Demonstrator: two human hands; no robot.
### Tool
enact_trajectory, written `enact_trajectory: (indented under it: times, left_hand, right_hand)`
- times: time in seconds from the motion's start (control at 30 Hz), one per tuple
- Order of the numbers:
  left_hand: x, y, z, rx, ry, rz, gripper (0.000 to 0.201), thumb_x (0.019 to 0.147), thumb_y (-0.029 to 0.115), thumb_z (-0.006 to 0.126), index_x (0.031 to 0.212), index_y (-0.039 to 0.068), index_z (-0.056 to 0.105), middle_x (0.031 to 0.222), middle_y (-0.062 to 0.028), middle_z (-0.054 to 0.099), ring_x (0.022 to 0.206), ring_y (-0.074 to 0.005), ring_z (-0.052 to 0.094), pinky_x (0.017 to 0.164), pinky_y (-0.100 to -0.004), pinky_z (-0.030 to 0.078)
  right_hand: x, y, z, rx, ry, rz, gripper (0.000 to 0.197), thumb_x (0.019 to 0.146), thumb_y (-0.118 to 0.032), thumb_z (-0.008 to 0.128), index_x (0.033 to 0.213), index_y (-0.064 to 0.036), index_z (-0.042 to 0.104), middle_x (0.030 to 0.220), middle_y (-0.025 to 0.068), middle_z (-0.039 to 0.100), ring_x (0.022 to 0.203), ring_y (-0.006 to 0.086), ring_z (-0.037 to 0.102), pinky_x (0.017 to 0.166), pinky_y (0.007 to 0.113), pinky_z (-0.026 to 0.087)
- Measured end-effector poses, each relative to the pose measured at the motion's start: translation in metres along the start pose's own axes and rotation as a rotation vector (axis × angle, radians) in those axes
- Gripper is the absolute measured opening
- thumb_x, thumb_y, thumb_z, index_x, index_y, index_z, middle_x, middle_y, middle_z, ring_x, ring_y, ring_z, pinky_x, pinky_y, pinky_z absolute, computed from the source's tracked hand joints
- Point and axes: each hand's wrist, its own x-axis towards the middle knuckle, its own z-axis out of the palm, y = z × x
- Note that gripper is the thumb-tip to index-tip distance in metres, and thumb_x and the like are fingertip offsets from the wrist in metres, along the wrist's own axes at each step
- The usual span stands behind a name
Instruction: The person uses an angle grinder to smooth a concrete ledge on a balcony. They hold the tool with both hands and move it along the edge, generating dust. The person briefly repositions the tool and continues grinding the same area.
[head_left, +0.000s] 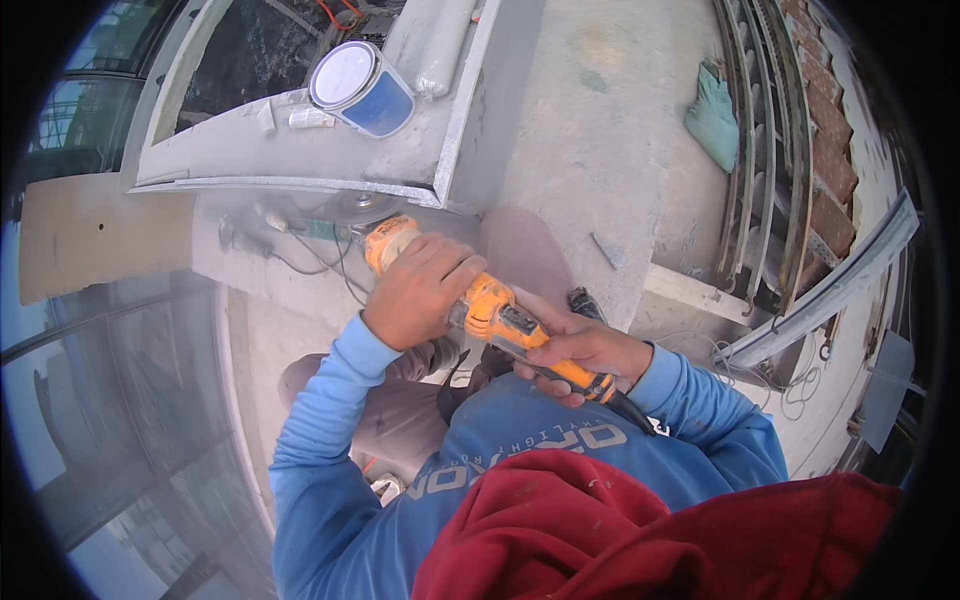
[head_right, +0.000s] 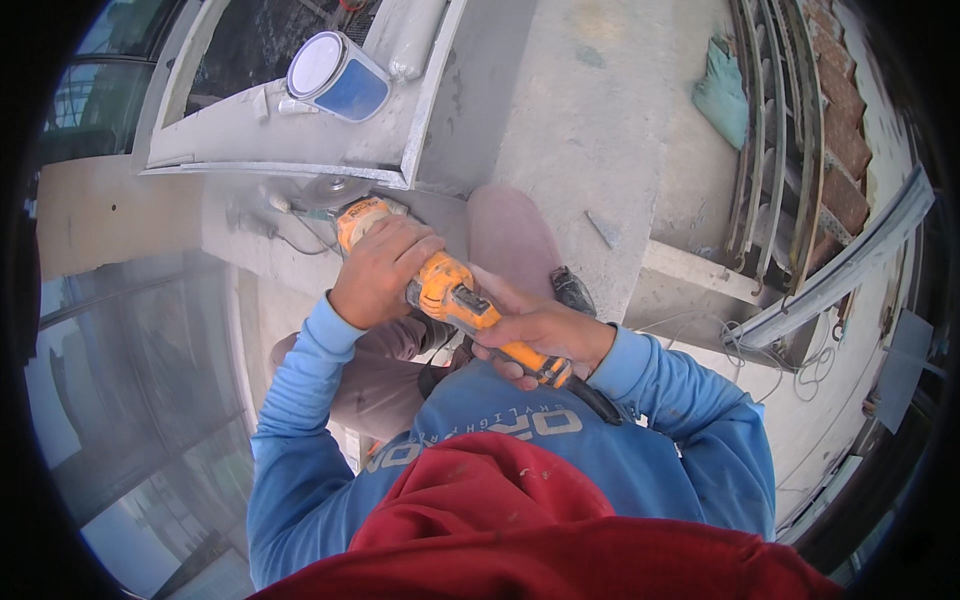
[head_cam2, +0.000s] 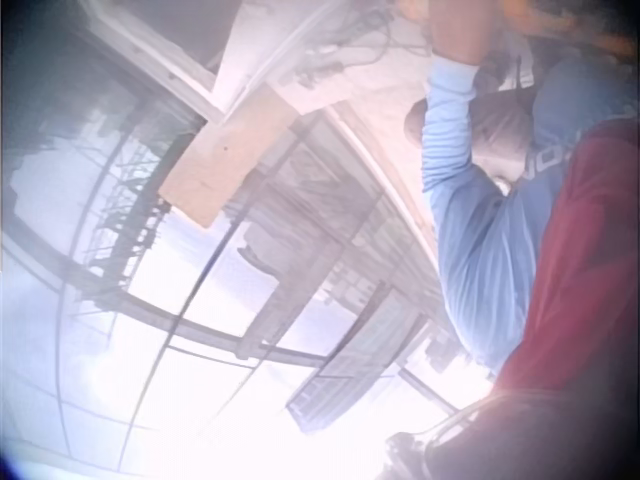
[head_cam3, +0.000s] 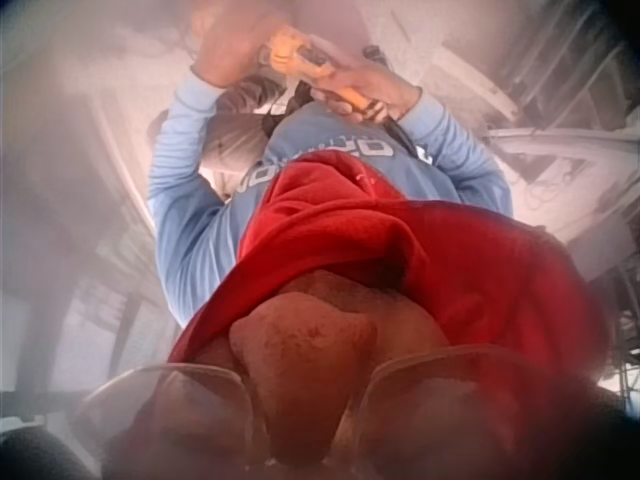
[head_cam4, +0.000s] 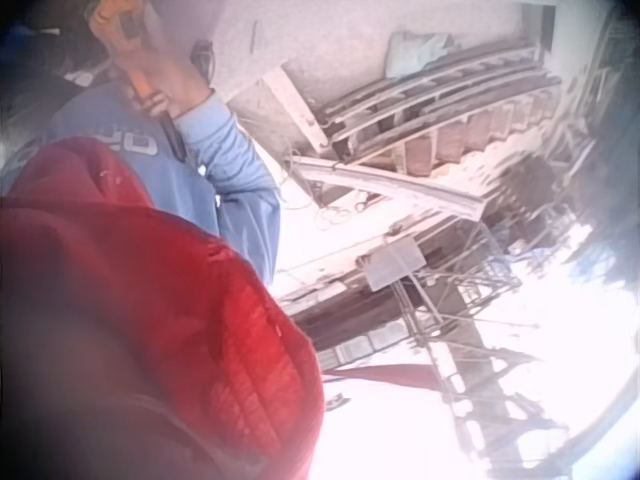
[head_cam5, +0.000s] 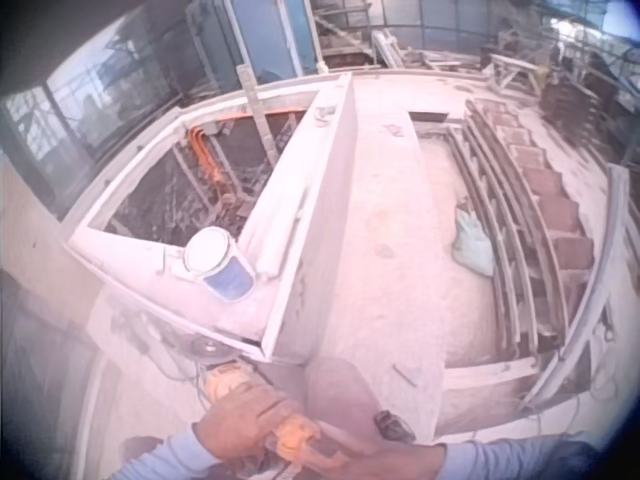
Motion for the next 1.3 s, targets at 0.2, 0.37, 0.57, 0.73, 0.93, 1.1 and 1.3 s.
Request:
enact_trajectory:
  times: [0.2,0.37,0.57,0.73,0.93,1.1,1.3]
  left_hand:
    - [0.005,0.015,-0.001,0.058,0.02,0.047,0.066,0.062,0.008,0.087,0.125,0.004,0.067,0.118,-0.0123,0.068,0.111,-0.0371,0.067,0.102,-0.0502,0.052]
    - [0.009,0.037,0.0,0.025,0.024,0.054,0.065,0.064,0.006,0.085,0.126,0.004,0.066,0.119,-0.0123,0.068,0.112,-0.0356,0.068,0.105,-0.0516,0.052]
    - [0.01,0.043,0.008,0.021,0.044,0.055,0.064,0.067,0.004,0.082,0.129,0.004,0.063,0.12,-0.0124,0.068,0.115,-0.0343,0.067,0.108,-0.0527,0.051]
    - [0.006,0.037,0.006,0.003,0.02,0.03,0.063,0.069,0.003,0.081,0.129,0.004,0.063,0.122,-0.0125,0.067,0.117,-0.0339,0.066,0.11,-0.0529,0.05]
    - [0.003,0.027,0.007,0.001,0.029,0.035,0.06,0.07,0.004,0.082,0.128,0.005,0.065,0.123,-0.0123,0.067,0.117,-0.0345,0.066,0.112,-0.0528,0.049]
    - [-0.001,0.023,0.008,0.02,0.041,0.032,0.06,0.069,0.003,0.083,0.127,0.007,0.066,0.122,-0.0115,0.067,0.118,-0.0348,0.066,0.112,-0.0521,0.049]
    - [-0.003,0.015,0.009,0.023,0.044,0.043,0.065,0.065,0.003,0.085,0.126,0.007,0.066,0.123,-0.011,0.068,0.119,-0.0351,0.066,0.112,-0.0519,0.049]
  right_hand:
    - [-0.017,0.003,0.005,0.029,0.009,0.018,0.093,0.106,-0.009,0.062,0.177,-0.0258,0.004,0.106,0.0105,0.06,0.064,0.0144,0.063,0.049,0.029,0.051]
    - [-0.04,0.005,0.009,0.034,0.007,0.032,0.093,0.105,-0.008,0.062,0.177,-0.0259,0.007,0.106,0.0104,0.061,0.061,0.0132,0.061,0.05,0.028,0.05]
    - [-0.051,0.0,0.015,0.027,0.026,0.059,0.098,0.102,-0.01,0.064,0.178,-0.0286,0.004,0.107,0.0102,0.061,0.061,0.0129,0.06,0.052,0.029,0.051]
    - [-0.044,-0.001,0.015,0.031,0.051,0.085,0.1,0.102,-0.011,0.064,0.178,-0.0305,0.002,0.107,0.0104,0.061,0.062,0.0132,0.06,0.052,0.029,0.051]
    - [-0.034,0.001,0.011,-0.007,0.046,0.076,0.1,0.102,-0.012,0.065,0.177,-0.0304,0.001,0.108,0.0106,0.061,0.062,0.0134,0.06,0.051,0.029,0.051]
    - [-0.029,0.002,0.011,-0.017,0.03,0.053,0.097,0.104,-0.013,0.063,0.177,-0.0302,0.002,0.109,0.0108,0.061,0.064,0.0132,0.06,0.051,0.028,0.051]
    - [-0.021,0.002,0.008,-0.004,0.02,0.049,0.095,0.106,-0.012,0.062,0.177,-0.0309,0.002,0.109,0.0119,0.061,0.065,0.0141,0.062,0.05,0.029,0.052]
